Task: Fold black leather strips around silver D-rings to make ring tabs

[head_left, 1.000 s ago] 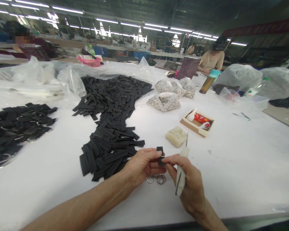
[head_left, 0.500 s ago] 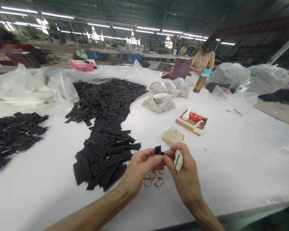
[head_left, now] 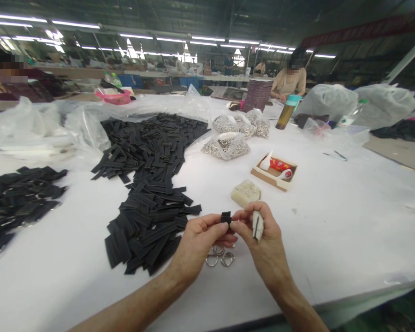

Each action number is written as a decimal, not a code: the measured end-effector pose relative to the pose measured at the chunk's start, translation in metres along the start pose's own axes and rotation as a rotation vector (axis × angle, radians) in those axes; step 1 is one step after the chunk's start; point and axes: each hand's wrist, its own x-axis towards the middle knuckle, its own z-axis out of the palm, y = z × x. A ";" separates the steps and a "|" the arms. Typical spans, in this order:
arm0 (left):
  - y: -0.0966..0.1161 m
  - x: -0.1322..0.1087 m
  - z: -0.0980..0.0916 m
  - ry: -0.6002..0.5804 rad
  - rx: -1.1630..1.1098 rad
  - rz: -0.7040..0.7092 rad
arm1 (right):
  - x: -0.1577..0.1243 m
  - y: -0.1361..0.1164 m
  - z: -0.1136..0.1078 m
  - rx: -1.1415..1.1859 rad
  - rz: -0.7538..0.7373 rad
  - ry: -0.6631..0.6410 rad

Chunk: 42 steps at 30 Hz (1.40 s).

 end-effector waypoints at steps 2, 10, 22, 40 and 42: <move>0.000 0.000 0.000 0.002 0.008 -0.018 | -0.001 -0.002 0.000 -0.023 -0.012 0.011; 0.003 -0.003 0.004 0.047 0.159 0.005 | -0.002 -0.007 0.003 -0.134 -0.041 0.003; 0.013 -0.003 0.005 0.029 0.348 -0.027 | 0.001 -0.008 0.000 -0.049 0.011 -0.049; 0.007 0.003 0.004 0.066 0.051 -0.157 | -0.003 -0.003 0.000 -0.175 0.021 -0.019; 0.006 0.003 0.003 0.063 0.046 -0.168 | -0.002 -0.003 0.001 -0.183 0.018 -0.018</move>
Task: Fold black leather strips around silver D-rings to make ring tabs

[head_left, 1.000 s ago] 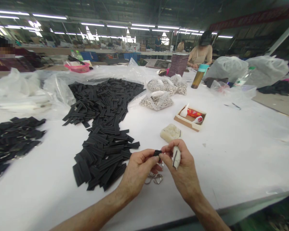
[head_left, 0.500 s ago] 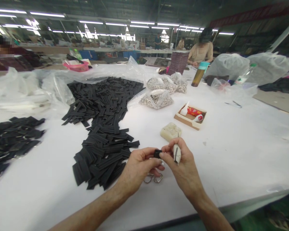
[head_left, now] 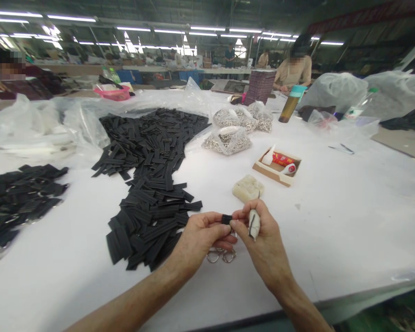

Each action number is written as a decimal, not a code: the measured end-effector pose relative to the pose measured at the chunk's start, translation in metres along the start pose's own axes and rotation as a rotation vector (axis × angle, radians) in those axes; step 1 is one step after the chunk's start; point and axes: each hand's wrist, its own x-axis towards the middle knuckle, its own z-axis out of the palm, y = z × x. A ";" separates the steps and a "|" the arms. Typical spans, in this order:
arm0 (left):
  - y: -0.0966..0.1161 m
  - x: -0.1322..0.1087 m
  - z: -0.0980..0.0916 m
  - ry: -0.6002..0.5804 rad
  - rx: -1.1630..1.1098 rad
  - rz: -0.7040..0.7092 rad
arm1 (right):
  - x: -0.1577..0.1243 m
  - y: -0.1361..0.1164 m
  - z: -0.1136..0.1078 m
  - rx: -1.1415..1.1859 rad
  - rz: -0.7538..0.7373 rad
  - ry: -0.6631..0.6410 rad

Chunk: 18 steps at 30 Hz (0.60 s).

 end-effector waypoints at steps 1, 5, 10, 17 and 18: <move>0.000 0.000 0.000 -0.004 -0.001 -0.001 | 0.001 -0.001 0.000 0.001 0.001 -0.001; -0.001 0.000 -0.001 -0.008 -0.014 0.002 | 0.002 -0.002 0.001 -0.008 0.019 -0.007; -0.003 0.002 -0.001 0.004 -0.021 0.003 | 0.002 0.000 0.002 -0.022 0.014 -0.011; -0.006 0.004 -0.002 0.018 -0.022 0.005 | 0.003 -0.001 0.004 -0.044 0.011 0.002; -0.006 0.004 -0.003 0.019 -0.022 0.010 | 0.003 -0.002 0.003 -0.036 0.012 0.000</move>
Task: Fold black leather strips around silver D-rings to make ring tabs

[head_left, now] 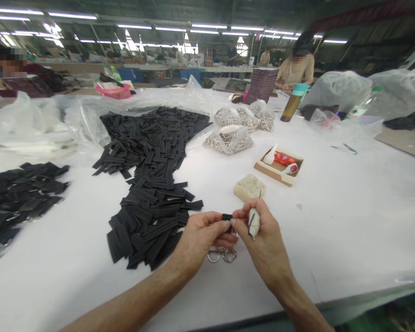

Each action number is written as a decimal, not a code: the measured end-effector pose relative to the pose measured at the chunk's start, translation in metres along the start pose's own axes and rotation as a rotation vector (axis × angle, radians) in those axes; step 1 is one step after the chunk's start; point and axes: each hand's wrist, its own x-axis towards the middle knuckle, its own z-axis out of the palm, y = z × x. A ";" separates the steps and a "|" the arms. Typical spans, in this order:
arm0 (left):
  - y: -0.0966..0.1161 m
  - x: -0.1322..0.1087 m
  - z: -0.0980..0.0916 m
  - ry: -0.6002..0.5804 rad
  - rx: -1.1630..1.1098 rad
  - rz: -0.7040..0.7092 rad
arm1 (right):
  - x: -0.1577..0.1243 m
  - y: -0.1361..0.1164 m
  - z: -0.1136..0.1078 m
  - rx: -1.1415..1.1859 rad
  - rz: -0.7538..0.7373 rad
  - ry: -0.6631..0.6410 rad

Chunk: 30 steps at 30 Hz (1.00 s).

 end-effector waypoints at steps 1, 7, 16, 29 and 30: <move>0.000 0.000 0.000 0.000 0.000 0.005 | -0.001 -0.001 -0.001 0.006 -0.001 0.000; 0.002 0.001 -0.004 0.005 -0.015 0.006 | -0.003 -0.004 -0.031 -0.065 -0.029 0.009; 0.005 0.003 -0.002 -0.046 -0.039 -0.019 | 0.040 -0.030 -0.084 -0.122 -0.168 -0.102; 0.023 0.033 0.019 0.023 -0.084 -0.024 | 0.115 0.007 -0.080 0.103 -0.132 -0.012; 0.024 0.039 0.021 0.023 -0.089 -0.013 | 0.115 0.008 -0.083 0.113 -0.142 -0.018</move>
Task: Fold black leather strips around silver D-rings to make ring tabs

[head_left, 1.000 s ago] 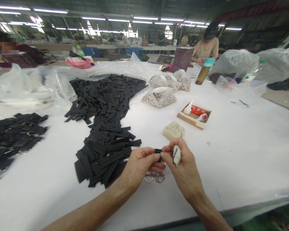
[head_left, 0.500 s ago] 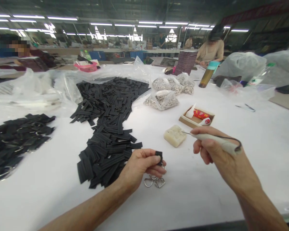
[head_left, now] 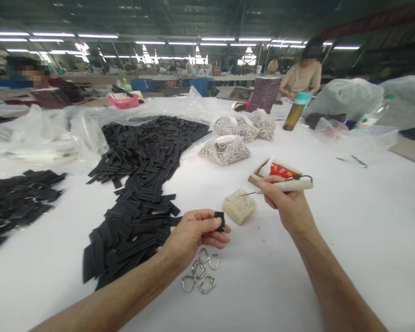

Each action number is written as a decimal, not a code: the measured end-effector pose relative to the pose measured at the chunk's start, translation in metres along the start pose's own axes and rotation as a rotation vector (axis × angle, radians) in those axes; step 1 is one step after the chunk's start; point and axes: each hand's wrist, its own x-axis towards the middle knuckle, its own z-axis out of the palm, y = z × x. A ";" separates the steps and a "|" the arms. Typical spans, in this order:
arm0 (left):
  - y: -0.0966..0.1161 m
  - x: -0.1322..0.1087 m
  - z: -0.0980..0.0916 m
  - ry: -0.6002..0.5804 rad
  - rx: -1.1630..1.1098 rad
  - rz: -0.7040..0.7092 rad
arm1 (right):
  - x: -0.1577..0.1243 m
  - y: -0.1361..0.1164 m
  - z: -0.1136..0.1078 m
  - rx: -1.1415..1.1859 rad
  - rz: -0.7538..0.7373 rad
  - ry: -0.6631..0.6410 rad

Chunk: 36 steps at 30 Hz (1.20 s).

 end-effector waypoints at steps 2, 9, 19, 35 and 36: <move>0.000 0.010 0.004 -0.001 -0.012 0.020 | -0.001 -0.001 -0.006 0.017 -0.013 -0.012; -0.006 0.025 0.003 0.017 -0.036 -0.015 | -0.003 -0.005 -0.009 -0.114 0.039 -0.118; -0.016 0.026 -0.005 -0.013 -0.089 -0.070 | -0.007 -0.001 0.011 -0.375 0.110 -0.069; -0.022 0.031 -0.007 -0.053 -0.130 -0.053 | -0.009 0.005 0.018 -0.416 0.142 -0.088; -0.022 0.031 -0.007 -0.050 -0.133 -0.054 | -0.009 0.005 0.017 -0.392 0.137 -0.089</move>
